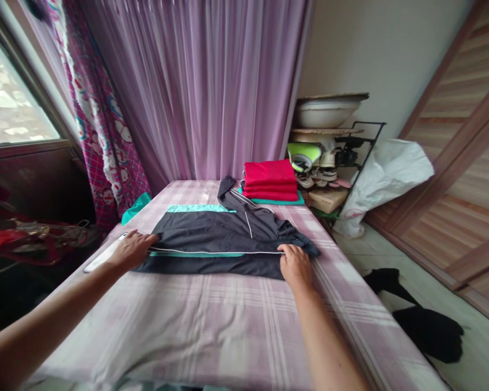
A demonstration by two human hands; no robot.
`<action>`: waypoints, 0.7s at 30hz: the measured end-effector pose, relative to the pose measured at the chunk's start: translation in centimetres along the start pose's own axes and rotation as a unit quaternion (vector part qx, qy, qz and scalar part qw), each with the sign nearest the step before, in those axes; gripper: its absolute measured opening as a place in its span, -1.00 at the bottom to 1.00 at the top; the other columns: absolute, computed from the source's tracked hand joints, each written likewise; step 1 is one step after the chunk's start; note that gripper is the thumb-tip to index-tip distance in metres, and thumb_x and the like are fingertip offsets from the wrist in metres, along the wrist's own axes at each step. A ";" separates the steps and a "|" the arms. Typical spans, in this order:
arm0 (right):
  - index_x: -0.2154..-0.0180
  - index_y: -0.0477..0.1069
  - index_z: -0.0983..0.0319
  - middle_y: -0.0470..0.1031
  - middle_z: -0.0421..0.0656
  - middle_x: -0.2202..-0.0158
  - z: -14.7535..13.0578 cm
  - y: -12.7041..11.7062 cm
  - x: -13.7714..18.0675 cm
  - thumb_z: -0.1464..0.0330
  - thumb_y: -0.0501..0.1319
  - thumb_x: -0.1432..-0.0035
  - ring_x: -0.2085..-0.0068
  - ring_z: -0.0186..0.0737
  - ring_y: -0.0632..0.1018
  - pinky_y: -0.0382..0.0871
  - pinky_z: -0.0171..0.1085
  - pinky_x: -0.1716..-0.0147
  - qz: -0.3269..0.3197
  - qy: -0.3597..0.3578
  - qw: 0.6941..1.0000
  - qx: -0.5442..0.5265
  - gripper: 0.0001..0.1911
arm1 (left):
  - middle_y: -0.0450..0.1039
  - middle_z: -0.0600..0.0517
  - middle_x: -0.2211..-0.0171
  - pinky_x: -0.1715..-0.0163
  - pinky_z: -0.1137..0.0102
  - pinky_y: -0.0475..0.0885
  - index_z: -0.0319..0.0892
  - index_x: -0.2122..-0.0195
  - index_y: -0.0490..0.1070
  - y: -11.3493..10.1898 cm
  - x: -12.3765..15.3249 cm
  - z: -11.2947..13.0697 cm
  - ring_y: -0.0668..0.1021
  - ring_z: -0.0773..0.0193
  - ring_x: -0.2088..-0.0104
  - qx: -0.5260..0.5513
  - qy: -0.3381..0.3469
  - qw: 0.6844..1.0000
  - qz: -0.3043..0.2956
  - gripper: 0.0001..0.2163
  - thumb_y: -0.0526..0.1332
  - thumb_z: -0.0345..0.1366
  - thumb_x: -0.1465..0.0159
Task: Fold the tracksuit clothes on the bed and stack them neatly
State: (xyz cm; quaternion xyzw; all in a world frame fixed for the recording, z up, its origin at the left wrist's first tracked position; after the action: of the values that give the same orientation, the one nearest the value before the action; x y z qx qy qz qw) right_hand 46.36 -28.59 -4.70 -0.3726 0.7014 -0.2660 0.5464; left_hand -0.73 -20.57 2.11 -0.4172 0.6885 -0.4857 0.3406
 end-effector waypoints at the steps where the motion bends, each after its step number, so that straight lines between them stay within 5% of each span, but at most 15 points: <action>1: 0.25 0.53 0.19 0.58 -0.08 0.23 0.0 -0.2 0.2 0.54 0.05 -0.07 0.18 -0.09 0.49 0.30 -0.16 0.14 0.002 0.006 1.000 0.004 -0.68 | 0.57 -0.09 0.19 -0.09 0.11 0.30 -0.09 0.10 0.44 0.4 0.6 -0.1 0.57 0.06 0.10 0.020 -0.019 1.000 0.003 -0.70 0.09 -0.49 -0.18; 8: 0.36 0.57 0.15 0.58 -0.11 0.27 0.8 -0.7 1.6 0.53 0.05 -0.03 0.27 -0.14 0.47 0.30 -0.19 0.22 0.030 0.067 0.997 0.019 -0.67 | 0.50 -0.21 0.11 -0.01 0.14 0.35 -0.12 0.07 0.50 0.7 2.2 -0.3 0.51 -0.03 0.03 0.054 -0.053 0.994 0.073 -0.65 -0.01 -0.47 -0.27; 16: 0.41 0.63 0.15 0.63 -0.11 0.26 1.3 -0.5 2.3 0.53 0.06 -0.03 0.34 -0.15 0.47 0.31 -0.18 0.28 -0.007 0.081 0.996 0.030 -0.64 | 0.52 -0.06 -0.08 -0.12 0.34 0.36 -0.09 -0.13 0.46 3.6 3.2 -1.9 0.52 0.12 -0.10 0.159 -0.032 0.987 -0.013 -0.42 0.04 -0.51 -0.08; 19: 0.32 0.64 0.13 0.63 -0.11 0.16 1.9 -1.1 2.0 0.52 0.06 0.00 0.25 -0.09 0.52 0.36 -0.14 0.22 0.017 0.102 0.995 0.014 -0.61 | 0.57 0.01 -0.03 -0.03 0.38 0.41 -0.05 -0.11 0.49 3.4 2.9 -3.9 0.57 0.17 -0.03 0.174 -0.065 0.981 -0.052 -0.44 0.03 -0.50 -0.10; 21: 0.18 0.62 0.14 0.60 -0.08 0.07 0.8 -1.9 0.8 0.52 0.06 0.01 0.14 -0.03 0.54 0.38 -0.08 0.14 0.047 0.104 0.993 0.000 -0.55 | 0.57 0.01 -0.02 0.00 0.36 0.42 -0.03 -0.09 0.50 2.5 2.4 -4.6 0.58 0.17 0.00 0.179 -0.103 0.978 -0.026 -0.50 0.00 -0.46 -0.18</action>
State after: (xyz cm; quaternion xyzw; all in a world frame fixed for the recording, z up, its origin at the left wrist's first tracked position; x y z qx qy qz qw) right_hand 47.46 -30.31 -3.88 -0.3091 0.7713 -0.2771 0.4825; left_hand -6.36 -20.55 0.96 -0.4147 0.5408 -0.5641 0.4662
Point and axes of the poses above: each hand's wrist, its own x-axis away from the middle knuckle, its own y-axis out of the palm, z = x × y, the point moved 5 cm from there along -x, towards the middle knuckle
